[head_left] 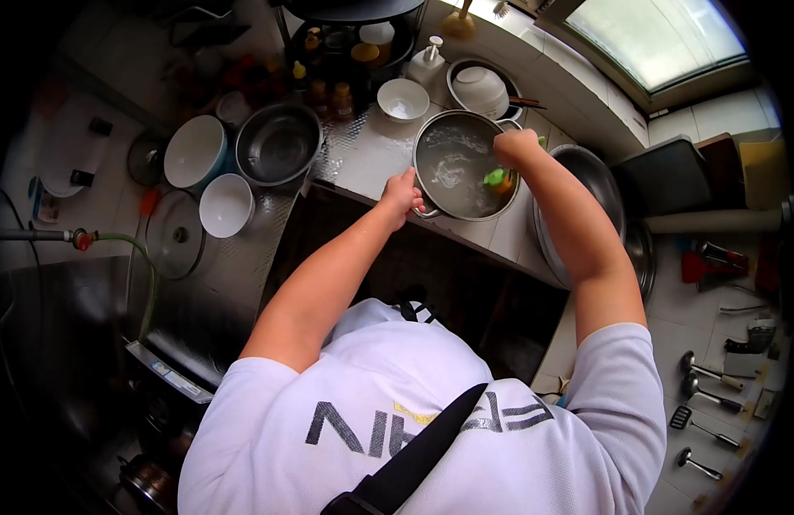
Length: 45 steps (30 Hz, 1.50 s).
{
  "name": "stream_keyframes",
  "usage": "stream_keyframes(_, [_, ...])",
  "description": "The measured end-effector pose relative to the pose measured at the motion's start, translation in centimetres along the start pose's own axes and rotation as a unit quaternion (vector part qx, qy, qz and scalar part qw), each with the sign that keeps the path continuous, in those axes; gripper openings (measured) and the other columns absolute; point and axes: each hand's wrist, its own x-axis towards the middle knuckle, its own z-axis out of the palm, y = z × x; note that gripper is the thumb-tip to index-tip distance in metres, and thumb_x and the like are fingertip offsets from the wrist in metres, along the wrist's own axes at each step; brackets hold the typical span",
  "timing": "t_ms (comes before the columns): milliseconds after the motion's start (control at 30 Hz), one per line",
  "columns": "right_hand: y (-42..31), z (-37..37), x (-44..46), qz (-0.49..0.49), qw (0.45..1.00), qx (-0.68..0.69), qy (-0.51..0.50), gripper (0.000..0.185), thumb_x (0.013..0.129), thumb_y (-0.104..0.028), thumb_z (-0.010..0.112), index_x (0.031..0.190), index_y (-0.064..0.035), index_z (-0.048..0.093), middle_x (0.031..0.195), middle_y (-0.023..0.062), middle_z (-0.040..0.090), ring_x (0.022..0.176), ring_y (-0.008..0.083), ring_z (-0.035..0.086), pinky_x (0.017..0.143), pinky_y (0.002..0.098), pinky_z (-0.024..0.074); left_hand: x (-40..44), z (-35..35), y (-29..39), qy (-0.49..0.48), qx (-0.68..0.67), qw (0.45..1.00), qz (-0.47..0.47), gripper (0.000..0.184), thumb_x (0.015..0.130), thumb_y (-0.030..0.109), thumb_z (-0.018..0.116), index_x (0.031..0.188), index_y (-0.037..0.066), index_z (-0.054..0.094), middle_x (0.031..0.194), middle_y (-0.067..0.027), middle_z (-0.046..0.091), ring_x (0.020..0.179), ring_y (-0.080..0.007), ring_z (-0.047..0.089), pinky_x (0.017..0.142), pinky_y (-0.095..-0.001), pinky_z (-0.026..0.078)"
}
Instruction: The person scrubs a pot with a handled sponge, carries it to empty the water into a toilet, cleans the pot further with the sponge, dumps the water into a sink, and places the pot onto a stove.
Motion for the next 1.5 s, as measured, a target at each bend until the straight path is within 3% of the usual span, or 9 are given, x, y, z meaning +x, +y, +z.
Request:
stream_keyframes(300, [-1.1, -1.0, 1.4, -0.183, 0.918, -0.032, 0.351, 0.018, 0.083, -0.018, 0.055, 0.100, -0.0175, 0.061, 0.088, 0.0043, 0.062, 0.084, 0.0228, 0.065, 0.068, 0.0370, 0.0497, -0.3, 0.3, 0.1, 0.000, -0.010, 1.000, 0.004, 0.031, 0.101, 0.038, 0.034, 0.085, 0.013, 0.044, 0.058, 0.0047, 0.036, 0.043, -0.0086, 0.036, 0.049, -0.0296, 0.045])
stream_keyframes(467, [-1.5, -0.7, 1.4, -0.239, 0.896, -0.045, 0.372, 0.017, 0.083, -0.016, 0.054, 0.100, -0.0184, 0.059, 0.092, 0.0041, 0.059, 0.089, 0.0223, 0.062, 0.072, 0.0359, 0.0493, -0.8, 0.3, 0.3, -0.006, 0.007, 1.000, 0.011, 0.031, 0.101, 0.037, 0.033, 0.086, 0.012, 0.046, 0.058, 0.0049, 0.036, 0.042, -0.0083, 0.035, 0.049, -0.0294, 0.045])
stream_keyframes(800, [0.7, 1.6, -0.7, 0.060, 0.991, 0.091, 0.079, 0.022, 0.086, -0.015, 0.049, 0.094, -0.0078, 0.069, 0.098, 0.0156, 0.069, 0.092, 0.0314, 0.067, 0.076, 0.0420, 0.0541, 0.2, -0.1, -0.4, -0.012, -0.018, 1.000, 0.018, 0.032, 0.101, 0.038, 0.036, 0.093, 0.009, 0.047, 0.061, 0.0020, 0.038, 0.043, -0.0098, 0.037, 0.049, -0.0311, 0.046])
stream_keyframes(900, [0.6, 3.4, -1.1, 0.056, 0.991, 0.119, 0.039, 0.026, 0.082, -0.017, 0.054, 0.100, -0.0070, 0.071, 0.101, 0.0168, 0.069, 0.094, 0.0300, 0.068, 0.078, 0.0416, 0.0545, -0.7, 0.3, 0.0, -0.010, -0.007, 1.000, 0.020, 0.032, 0.102, 0.037, 0.034, 0.085, 0.013, 0.045, 0.058, 0.0044, 0.035, 0.043, -0.0077, 0.035, 0.048, -0.0290, 0.046])
stream_keyframes(967, [-0.1, 1.1, -2.9, -0.021, 0.988, 0.103, -0.109, 0.026, 0.080, -0.014, 0.056, 0.100, -0.0055, 0.070, 0.102, 0.0167, 0.069, 0.090, 0.0298, 0.069, 0.074, 0.0412, 0.0554, -0.6, 0.3, 0.0, -0.003, -0.022, 1.000, 0.014, 0.031, 0.102, 0.037, 0.034, 0.086, 0.013, 0.045, 0.058, 0.0045, 0.035, 0.043, -0.0077, 0.036, 0.047, -0.0288, 0.046])
stream_keyframes(1033, [-0.9, 0.6, -2.6, -0.048, 0.952, 0.147, -0.265, 0.025, 0.075, -0.007, 0.058, 0.097, -0.0020, 0.069, 0.095, 0.0144, 0.069, 0.080, 0.0282, 0.070, 0.064, 0.0371, 0.0565, -0.6, 0.3, -0.1, -0.009, -0.015, 1.000, 0.019, 0.031, 0.102, 0.037, 0.034, 0.085, 0.013, 0.044, 0.058, 0.0043, 0.034, 0.043, -0.0080, 0.036, 0.047, -0.0287, 0.046])
stream_keyframes(1100, [-1.8, 1.2, -2.8, -0.087, 0.934, 0.249, -0.240, 0.015, 0.076, -0.009, 0.057, 0.080, -0.0019, 0.069, 0.072, 0.0125, 0.066, 0.061, 0.0226, 0.065, 0.054, 0.0339, 0.0530, -0.5, 0.3, -0.1, -0.012, -0.010, 1.000, 0.023, 0.031, 0.102, 0.037, 0.035, 0.085, 0.013, 0.043, 0.058, 0.0041, 0.034, 0.043, -0.0083, 0.036, 0.047, -0.0288, 0.046])
stream_keyframes(1267, [-5.1, 3.0, -0.2, -0.116, 0.868, 0.438, -0.203, 0.016, 0.079, -0.011, 0.057, 0.088, -0.0002, 0.064, 0.071, 0.0078, 0.066, 0.050, 0.0166, 0.058, 0.044, 0.0310, 0.0458, 0.0, 0.1, -0.4, -0.009, -0.016, 1.000, 0.024, 0.032, 0.101, 0.038, 0.036, 0.083, 0.013, 0.041, 0.058, 0.0037, 0.034, 0.043, -0.0089, 0.035, 0.048, -0.0297, 0.046])
stream_keyframes(1500, [-6.8, 5.5, 2.2, 0.092, 0.621, 0.773, -0.094, 0.013, 0.088, -0.009, 0.055, 0.092, 0.0029, 0.059, 0.076, 0.0099, 0.061, 0.053, 0.0139, 0.052, 0.041, 0.0284, 0.0402, -0.1, 0.1, -0.3, -0.006, -0.007, 1.000, 0.019, 0.031, 0.101, 0.038, 0.037, 0.082, 0.014, 0.040, 0.058, 0.0039, 0.033, 0.043, -0.0087, 0.034, 0.047, -0.0300, 0.046])
